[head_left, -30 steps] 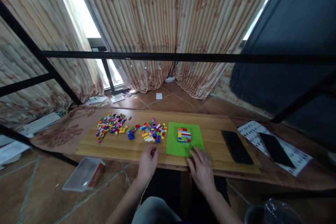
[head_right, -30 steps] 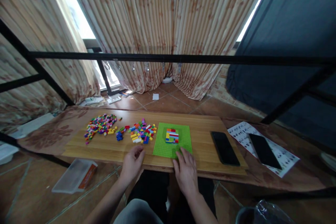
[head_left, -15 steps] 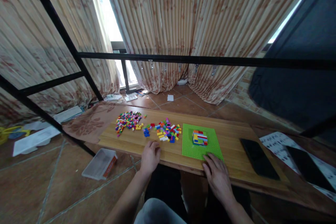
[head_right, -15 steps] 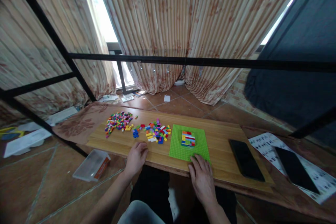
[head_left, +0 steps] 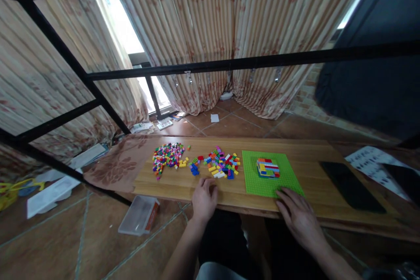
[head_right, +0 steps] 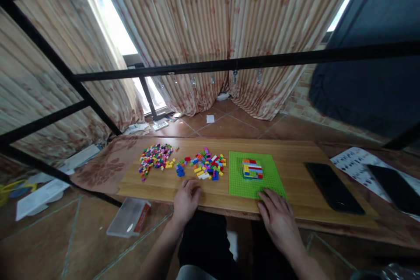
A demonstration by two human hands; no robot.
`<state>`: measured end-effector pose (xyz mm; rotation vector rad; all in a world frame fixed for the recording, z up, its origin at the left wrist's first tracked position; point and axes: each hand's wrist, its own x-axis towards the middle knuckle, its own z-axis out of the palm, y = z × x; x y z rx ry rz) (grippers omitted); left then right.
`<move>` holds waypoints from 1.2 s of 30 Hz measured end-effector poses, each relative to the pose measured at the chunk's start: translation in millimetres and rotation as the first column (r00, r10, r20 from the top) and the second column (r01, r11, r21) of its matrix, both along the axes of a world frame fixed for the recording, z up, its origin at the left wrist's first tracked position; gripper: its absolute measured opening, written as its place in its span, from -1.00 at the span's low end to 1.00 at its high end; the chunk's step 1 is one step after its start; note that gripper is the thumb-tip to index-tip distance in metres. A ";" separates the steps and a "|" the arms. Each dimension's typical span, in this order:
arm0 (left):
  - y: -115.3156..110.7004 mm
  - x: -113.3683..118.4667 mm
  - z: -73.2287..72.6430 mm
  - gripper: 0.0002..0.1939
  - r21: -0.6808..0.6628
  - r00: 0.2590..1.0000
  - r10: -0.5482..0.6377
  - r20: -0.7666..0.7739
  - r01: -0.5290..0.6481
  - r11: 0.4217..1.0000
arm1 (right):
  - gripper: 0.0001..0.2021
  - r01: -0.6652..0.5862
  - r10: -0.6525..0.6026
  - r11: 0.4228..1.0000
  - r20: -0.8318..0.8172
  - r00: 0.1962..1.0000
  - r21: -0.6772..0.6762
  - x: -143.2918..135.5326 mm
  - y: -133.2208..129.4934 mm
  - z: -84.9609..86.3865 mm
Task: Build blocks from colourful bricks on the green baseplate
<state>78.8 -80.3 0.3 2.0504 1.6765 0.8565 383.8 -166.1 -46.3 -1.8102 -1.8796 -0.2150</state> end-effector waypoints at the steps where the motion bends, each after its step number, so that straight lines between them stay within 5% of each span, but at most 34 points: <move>1: 0.9 -2.9 -0.1 -0.79 0.015 0.999 0.012 0.044 -0.012 1.000 | -0.59 0.001 -0.001 1.000 0.009 1.000 -0.009 -0.2 -0.6 1.3; 6: 20.4 -23.5 2.0 -0.68 0.247 0.975 0.170 0.141 -0.201 0.948 | -0.60 0.069 -0.070 0.997 0.063 0.996 0.018 -27.3 2.6 24.1; 8: 34.2 -28.1 2.1 -0.58 0.287 0.974 0.203 0.104 -0.225 0.931 | -0.62 -0.011 0.010 1.000 0.038 0.999 0.017 -55.7 17.7 42.0; 11: 54.1 -26.3 -1.8 -0.51 0.274 0.978 0.205 0.040 -0.208 0.939 | -0.59 -0.201 0.199 0.979 -0.058 0.978 -0.033 -103.6 65.0 64.7; 15: 70.2 -16.8 -11.6 -0.52 0.246 0.978 0.206 0.014 -0.203 0.948 | -0.52 -0.074 0.072 0.997 -0.155 0.985 -0.011 -141.7 144.1 61.9; 18: 73.8 -10.7 -15.3 -0.55 0.231 0.981 0.195 0.007 -0.191 0.954 | -0.51 0.018 -0.022 0.999 -0.159 0.987 -0.027 -148.4 178.3 40.7; 22: 75.1 -1.7 -13.5 -0.59 0.211 0.994 0.113 0.001 -0.111 0.971 | -0.54 0.025 -0.028 1.000 -0.171 0.985 -0.016 -154.6 180.5 19.0; 28: 78.6 8.1 -10.0 -0.58 0.140 0.997 -0.028 0.076 0.018 0.990 | -0.53 -0.084 0.073 0.996 -0.331 0.941 -0.020 -167.0 172.5 27.7; 36: 77.9 -30.0 -1.6 -0.62 0.220 0.960 0.268 0.082 -0.280 0.935 | -0.54 -0.097 0.094 0.995 -0.318 0.943 0.006 -139.5 246.3 46.2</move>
